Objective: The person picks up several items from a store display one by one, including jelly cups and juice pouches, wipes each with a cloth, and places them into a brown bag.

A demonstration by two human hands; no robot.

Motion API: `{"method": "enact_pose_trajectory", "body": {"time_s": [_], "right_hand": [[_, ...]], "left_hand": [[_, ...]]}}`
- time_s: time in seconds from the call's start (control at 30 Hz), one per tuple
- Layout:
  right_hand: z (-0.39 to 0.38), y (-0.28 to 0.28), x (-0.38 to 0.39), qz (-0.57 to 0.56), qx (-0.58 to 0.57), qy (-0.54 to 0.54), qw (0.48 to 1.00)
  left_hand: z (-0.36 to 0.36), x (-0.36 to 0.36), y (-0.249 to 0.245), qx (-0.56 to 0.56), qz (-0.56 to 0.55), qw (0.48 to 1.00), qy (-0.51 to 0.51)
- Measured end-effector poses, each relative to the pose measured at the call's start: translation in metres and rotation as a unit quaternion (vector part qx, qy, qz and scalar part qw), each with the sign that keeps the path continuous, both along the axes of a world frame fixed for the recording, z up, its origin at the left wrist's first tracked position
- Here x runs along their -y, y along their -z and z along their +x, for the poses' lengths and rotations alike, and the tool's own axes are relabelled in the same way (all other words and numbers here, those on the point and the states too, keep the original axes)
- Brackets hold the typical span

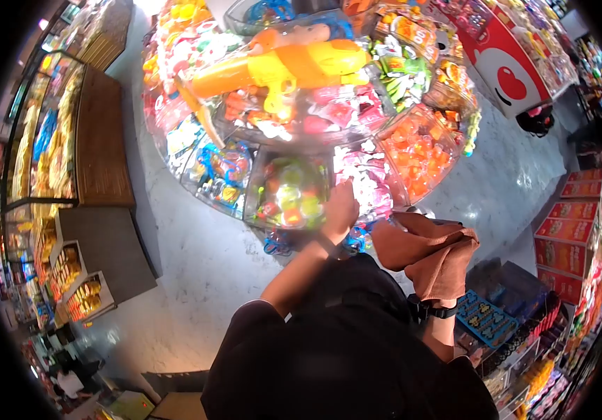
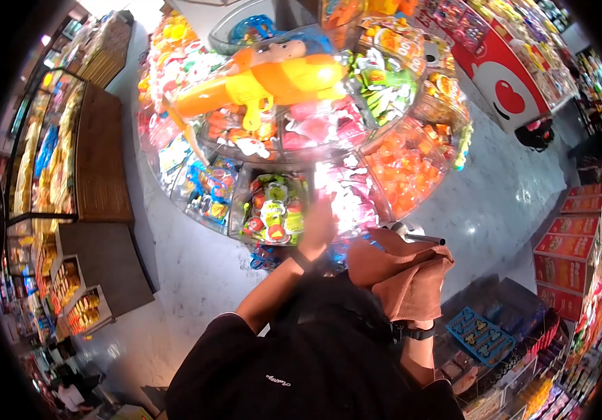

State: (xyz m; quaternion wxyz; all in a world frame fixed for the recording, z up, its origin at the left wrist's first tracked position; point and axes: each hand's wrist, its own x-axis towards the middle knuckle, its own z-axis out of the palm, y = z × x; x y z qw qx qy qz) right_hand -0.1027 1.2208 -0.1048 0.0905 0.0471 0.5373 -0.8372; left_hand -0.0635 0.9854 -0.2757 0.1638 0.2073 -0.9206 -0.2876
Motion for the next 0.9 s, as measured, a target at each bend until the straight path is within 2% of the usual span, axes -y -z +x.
{"method": "enact_pose_trajectory", "body": {"time_s": [0.03, 0.13, 0.17, 0.2, 0.27, 0.3, 0.4, 0.53, 0.57, 0.7, 0.8, 0.9], "right_hand": [[0.002, -0.002, -0.001, 0.003, -0.004, 0.010, 1.000], [0.010, -0.007, -0.005, 0.012, -0.013, 0.036, 0.999], [0.012, -0.009, -0.006, 0.015, -0.015, 0.045, 0.999], [0.016, -0.009, -0.007, 0.017, -0.016, 0.054, 0.998], [0.022, -0.011, -0.009, 0.025, -0.020, 0.074, 0.997], [0.026, -0.012, -0.011, 0.029, -0.020, 0.083, 0.996], [0.039, -0.012, -0.013, 0.039, -0.019, 0.110, 0.993], [0.053, -0.013, -0.012, 0.047, -0.023, 0.142, 0.989], [0.056, -0.014, -0.012, 0.047, -0.024, 0.148, 0.988], [0.055, -0.021, -0.008, 0.041, -0.029, 0.148, 0.988], [0.036, -0.034, -0.003, 0.020, -0.029, 0.120, 0.992], [0.012, -0.057, 0.011, -0.022, -0.017, 0.070, 0.997]], "left_hand": [[-0.007, 0.000, 0.007, 0.019, -0.007, 1.000, 0.017], [-0.037, 0.005, -0.003, -0.049, 0.036, 0.995, 0.082], [-0.048, 0.007, -0.003, -0.131, 0.051, 0.985, 0.104], [-0.062, 0.009, 0.008, -0.136, 0.060, 0.980, 0.133], [-0.093, 0.007, 0.053, -0.105, -0.006, 0.984, 0.145], [-0.101, 0.007, 0.054, -0.088, 0.026, 0.982, 0.167], [-0.110, 0.009, 0.061, -0.033, -0.045, 0.982, 0.181], [-0.109, 0.006, 0.044, 0.046, -0.080, 0.978, 0.187], [-0.108, 0.004, 0.052, -0.005, -0.105, 0.981, 0.161], [-0.108, 0.010, 0.048, 0.040, -0.139, 0.973, 0.179], [-0.105, 0.018, 0.043, -0.122, -0.093, 0.975, 0.161], [-0.089, 0.019, 0.012, -0.182, 0.000, 0.973, 0.141]]}}
